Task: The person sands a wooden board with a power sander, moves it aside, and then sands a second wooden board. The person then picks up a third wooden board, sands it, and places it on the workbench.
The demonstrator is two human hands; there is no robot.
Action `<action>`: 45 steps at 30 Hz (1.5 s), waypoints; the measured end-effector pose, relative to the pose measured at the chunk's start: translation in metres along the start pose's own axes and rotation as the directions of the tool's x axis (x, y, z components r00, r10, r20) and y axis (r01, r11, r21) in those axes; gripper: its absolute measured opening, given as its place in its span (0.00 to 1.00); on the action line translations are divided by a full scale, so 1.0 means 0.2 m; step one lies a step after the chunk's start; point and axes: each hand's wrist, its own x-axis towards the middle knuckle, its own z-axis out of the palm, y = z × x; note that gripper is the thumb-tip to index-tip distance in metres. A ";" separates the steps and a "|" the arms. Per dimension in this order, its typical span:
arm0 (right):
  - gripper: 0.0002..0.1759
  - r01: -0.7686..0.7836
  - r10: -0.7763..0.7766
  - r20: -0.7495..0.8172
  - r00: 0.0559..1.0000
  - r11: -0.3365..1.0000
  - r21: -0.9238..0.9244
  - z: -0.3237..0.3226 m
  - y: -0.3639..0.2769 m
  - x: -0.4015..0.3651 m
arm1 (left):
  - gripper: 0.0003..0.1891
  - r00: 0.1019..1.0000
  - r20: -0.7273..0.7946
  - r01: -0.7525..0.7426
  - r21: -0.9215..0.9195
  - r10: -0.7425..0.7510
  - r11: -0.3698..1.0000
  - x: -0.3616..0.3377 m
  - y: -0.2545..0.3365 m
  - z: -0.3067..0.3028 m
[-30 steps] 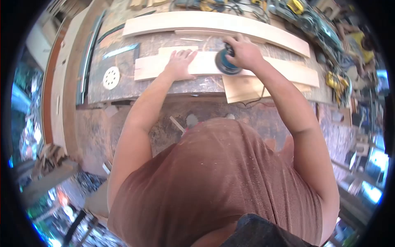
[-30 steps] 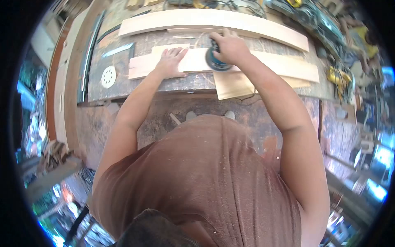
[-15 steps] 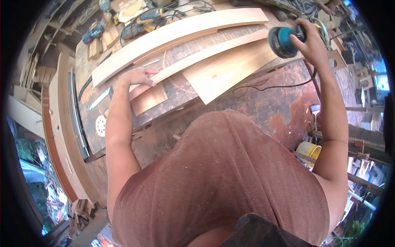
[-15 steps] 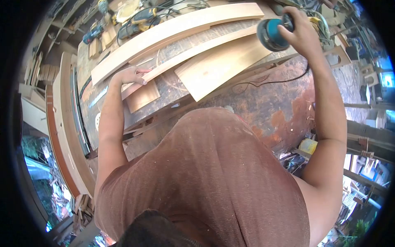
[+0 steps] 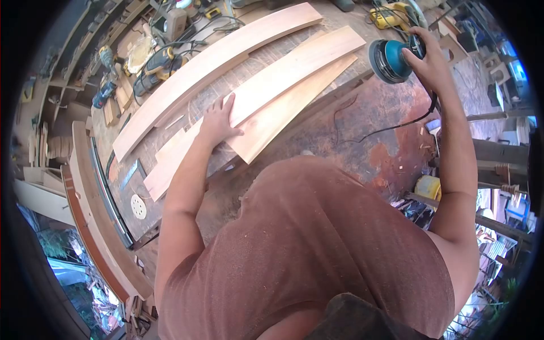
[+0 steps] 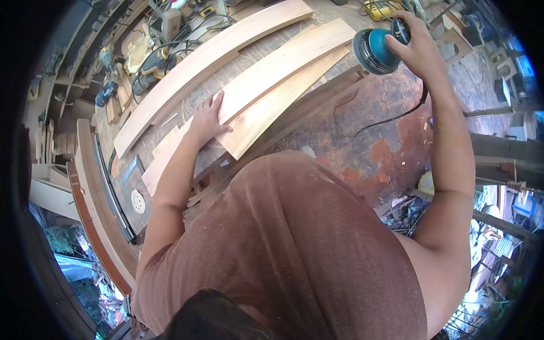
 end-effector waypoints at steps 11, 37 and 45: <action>0.30 -0.118 0.112 0.074 0.991 0.989 0.085 -0.02 0.22 0.02 | 0.48 0.772 0.604 0.360 -0.674 0.200 0.645 0.11 -0.31 -0.21; 0.27 0.167 -0.175 0.329 0.928 0.985 0.053 0.43 0.07 0.65 | 0.32 0.986 -0.026 0.155 -0.225 -0.165 0.962 0.06 -0.21 -0.15; 0.29 0.242 -0.236 0.328 0.915 0.970 0.022 0.48 -0.03 0.56 | 0.42 0.838 0.516 0.327 -0.210 -0.180 0.921 -0.27 -0.74 -0.23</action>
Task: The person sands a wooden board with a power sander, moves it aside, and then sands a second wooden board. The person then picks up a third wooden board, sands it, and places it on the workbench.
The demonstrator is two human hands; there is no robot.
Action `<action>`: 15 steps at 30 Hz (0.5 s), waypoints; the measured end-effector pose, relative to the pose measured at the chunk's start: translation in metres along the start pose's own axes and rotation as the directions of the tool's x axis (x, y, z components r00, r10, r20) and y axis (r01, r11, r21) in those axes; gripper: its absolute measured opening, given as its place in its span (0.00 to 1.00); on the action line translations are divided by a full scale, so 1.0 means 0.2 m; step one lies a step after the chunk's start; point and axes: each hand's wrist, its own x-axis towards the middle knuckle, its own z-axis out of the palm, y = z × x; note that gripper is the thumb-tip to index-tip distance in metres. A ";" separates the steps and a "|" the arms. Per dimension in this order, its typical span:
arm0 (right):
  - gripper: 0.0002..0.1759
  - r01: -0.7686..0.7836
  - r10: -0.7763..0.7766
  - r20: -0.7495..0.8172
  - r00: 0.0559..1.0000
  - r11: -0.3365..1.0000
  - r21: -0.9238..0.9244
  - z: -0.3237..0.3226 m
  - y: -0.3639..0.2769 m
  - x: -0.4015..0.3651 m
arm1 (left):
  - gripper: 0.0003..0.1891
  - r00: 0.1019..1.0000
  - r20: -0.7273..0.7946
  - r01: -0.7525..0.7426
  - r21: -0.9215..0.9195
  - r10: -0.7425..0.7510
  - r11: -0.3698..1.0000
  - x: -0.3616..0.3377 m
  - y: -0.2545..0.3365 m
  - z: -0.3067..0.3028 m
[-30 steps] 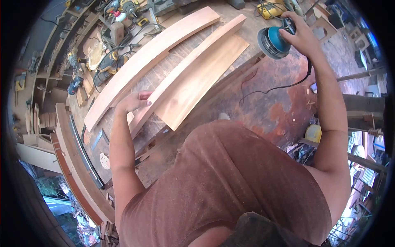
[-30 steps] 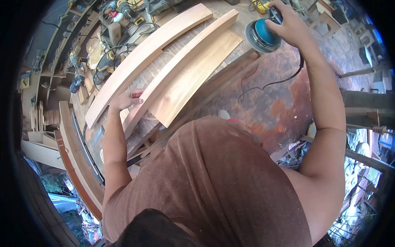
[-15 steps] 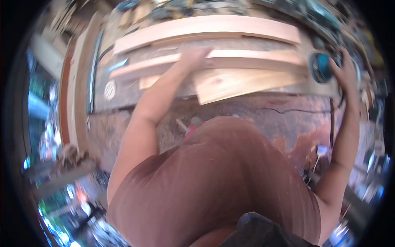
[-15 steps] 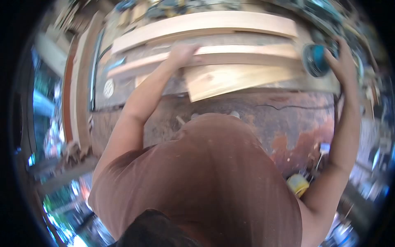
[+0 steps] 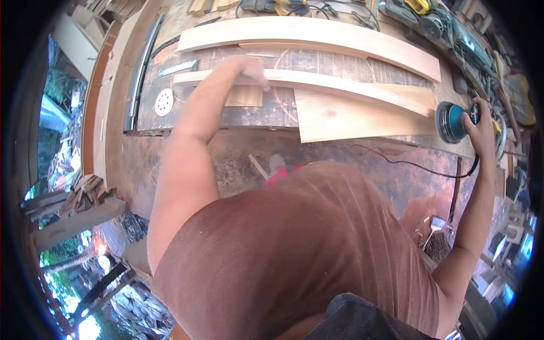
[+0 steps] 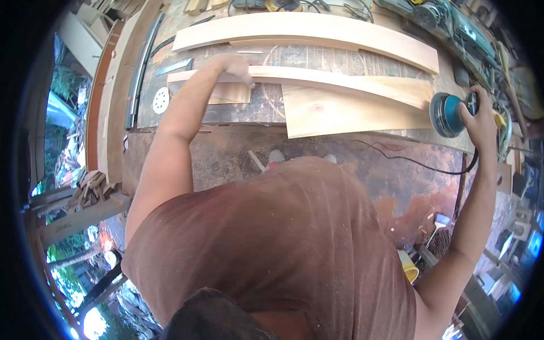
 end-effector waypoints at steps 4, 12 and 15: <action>0.29 0.011 -0.010 -0.010 1.000 1.000 0.013 0.00 -0.04 -0.02 | 0.41 0.998 0.037 0.056 0.017 -0.056 0.998 0.02 -0.06 0.00; 0.26 0.080 -0.077 -0.069 0.995 0.996 0.040 -0.03 -0.13 -0.07 | 0.41 0.998 0.040 0.056 -0.049 -0.054 0.997 -0.04 -0.20 0.09; 0.28 -0.002 0.003 -0.011 1.000 0.998 0.059 -0.02 -0.15 -0.08 | 0.40 0.995 0.029 0.096 -0.075 -0.094 0.993 -0.04 -0.22 0.16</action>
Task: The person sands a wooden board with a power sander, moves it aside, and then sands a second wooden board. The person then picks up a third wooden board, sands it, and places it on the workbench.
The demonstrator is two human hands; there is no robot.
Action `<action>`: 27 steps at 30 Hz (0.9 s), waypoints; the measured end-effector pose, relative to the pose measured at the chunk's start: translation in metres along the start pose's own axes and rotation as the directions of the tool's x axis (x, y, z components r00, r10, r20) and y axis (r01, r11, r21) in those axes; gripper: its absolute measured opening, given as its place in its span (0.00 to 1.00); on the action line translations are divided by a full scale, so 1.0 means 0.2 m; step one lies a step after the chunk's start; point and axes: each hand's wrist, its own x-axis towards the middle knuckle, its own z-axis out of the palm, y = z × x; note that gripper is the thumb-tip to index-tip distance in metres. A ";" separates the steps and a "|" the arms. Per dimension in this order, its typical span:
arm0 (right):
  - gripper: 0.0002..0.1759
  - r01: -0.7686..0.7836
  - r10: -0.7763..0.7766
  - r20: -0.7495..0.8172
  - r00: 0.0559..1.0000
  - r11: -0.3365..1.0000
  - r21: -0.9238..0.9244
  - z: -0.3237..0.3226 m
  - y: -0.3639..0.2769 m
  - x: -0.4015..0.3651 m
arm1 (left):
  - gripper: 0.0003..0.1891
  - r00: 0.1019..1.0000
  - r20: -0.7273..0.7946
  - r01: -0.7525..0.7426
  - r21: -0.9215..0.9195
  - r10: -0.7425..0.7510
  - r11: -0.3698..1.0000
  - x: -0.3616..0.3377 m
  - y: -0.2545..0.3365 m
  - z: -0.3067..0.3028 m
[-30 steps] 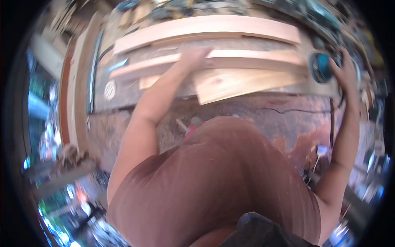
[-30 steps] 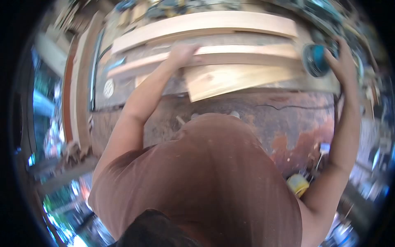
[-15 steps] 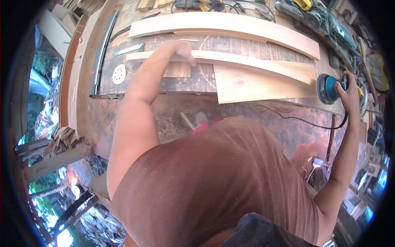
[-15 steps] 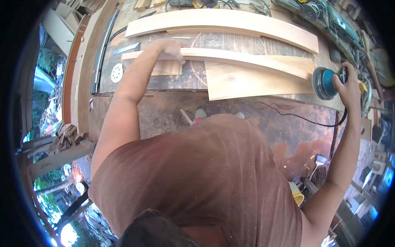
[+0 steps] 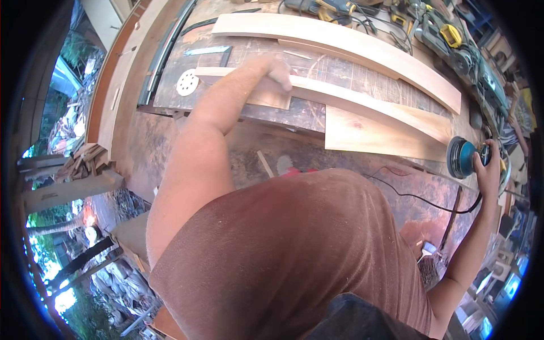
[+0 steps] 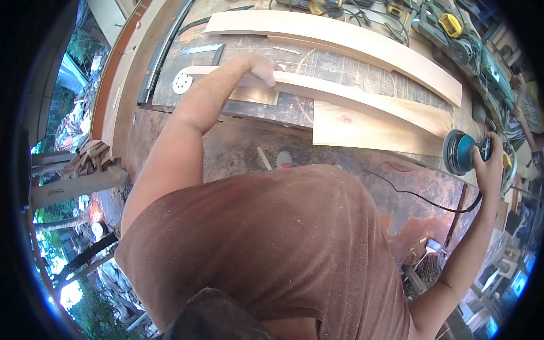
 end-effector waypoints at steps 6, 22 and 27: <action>0.32 0.068 -0.067 0.048 0.997 0.998 -0.004 0.08 -0.14 0.10 | 0.38 0.941 -0.239 -0.265 -0.072 0.241 0.962 -0.10 0.05 0.06; 0.29 0.039 -0.026 0.118 0.993 0.993 -0.115 0.25 -0.33 0.18 | 0.27 0.802 -0.557 0.023 -0.332 -0.216 0.943 -0.29 -0.47 0.08; 0.30 0.120 -0.109 0.141 0.984 0.990 -0.073 0.31 -0.58 0.22 | 0.34 0.660 -0.541 0.422 -0.307 -0.521 0.853 -0.27 -1.17 0.12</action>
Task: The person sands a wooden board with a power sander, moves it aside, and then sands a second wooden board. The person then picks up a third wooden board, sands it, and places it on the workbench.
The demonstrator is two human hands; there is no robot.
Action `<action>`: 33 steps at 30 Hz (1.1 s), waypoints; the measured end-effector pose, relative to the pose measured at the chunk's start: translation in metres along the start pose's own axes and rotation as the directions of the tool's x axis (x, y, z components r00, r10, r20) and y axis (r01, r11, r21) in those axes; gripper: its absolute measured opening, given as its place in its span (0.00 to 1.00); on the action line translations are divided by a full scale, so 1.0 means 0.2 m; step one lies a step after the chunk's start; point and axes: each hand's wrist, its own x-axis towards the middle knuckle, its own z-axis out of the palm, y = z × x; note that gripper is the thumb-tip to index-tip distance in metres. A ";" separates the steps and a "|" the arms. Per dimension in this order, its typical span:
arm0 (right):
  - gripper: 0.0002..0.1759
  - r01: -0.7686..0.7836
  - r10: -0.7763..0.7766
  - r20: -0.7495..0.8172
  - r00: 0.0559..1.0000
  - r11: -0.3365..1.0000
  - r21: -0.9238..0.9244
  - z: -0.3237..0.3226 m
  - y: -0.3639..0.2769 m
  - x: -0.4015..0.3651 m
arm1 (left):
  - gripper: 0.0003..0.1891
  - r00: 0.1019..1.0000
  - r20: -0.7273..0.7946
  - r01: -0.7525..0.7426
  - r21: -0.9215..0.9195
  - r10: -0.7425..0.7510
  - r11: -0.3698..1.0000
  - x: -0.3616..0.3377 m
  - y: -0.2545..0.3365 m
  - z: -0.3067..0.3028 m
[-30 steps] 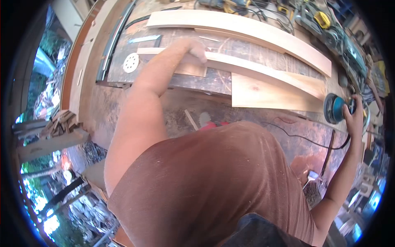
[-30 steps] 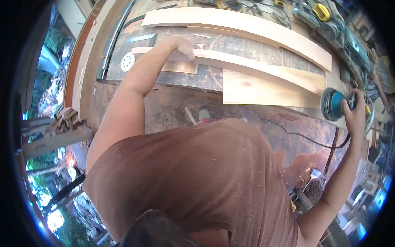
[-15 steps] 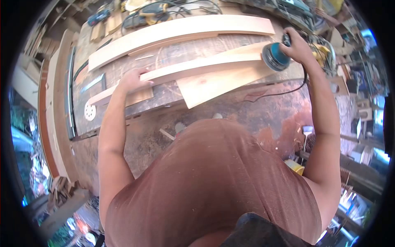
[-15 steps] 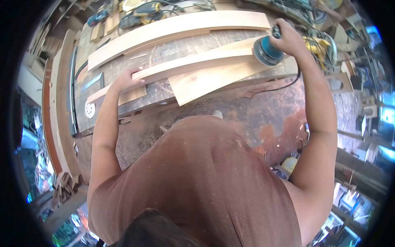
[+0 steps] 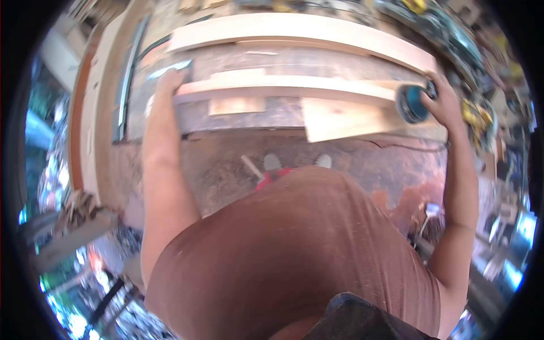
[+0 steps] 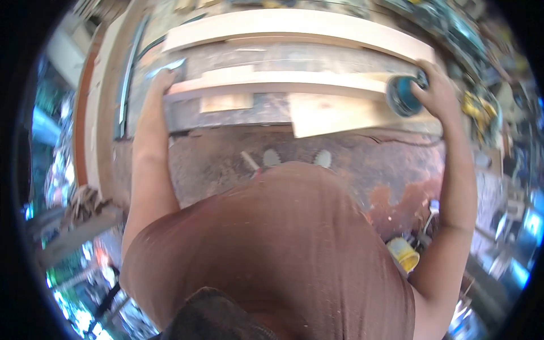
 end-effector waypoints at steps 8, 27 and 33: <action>0.28 -0.007 0.007 -0.006 1.000 1.000 0.012 0.06 -0.46 0.13 | 0.29 0.938 0.315 0.077 0.209 -0.142 0.975 0.02 0.06 -0.10; 0.23 -0.203 0.199 -0.070 0.977 0.977 -0.064 0.15 -0.65 0.23 | 0.26 0.746 0.057 -0.605 -0.358 0.664 0.711 -0.54 0.88 -0.14; 0.25 -0.336 0.326 -0.101 0.940 0.935 -0.115 0.08 -0.25 0.11 | 0.32 0.735 0.216 -0.630 -0.133 0.643 0.765 -0.65 1.16 0.01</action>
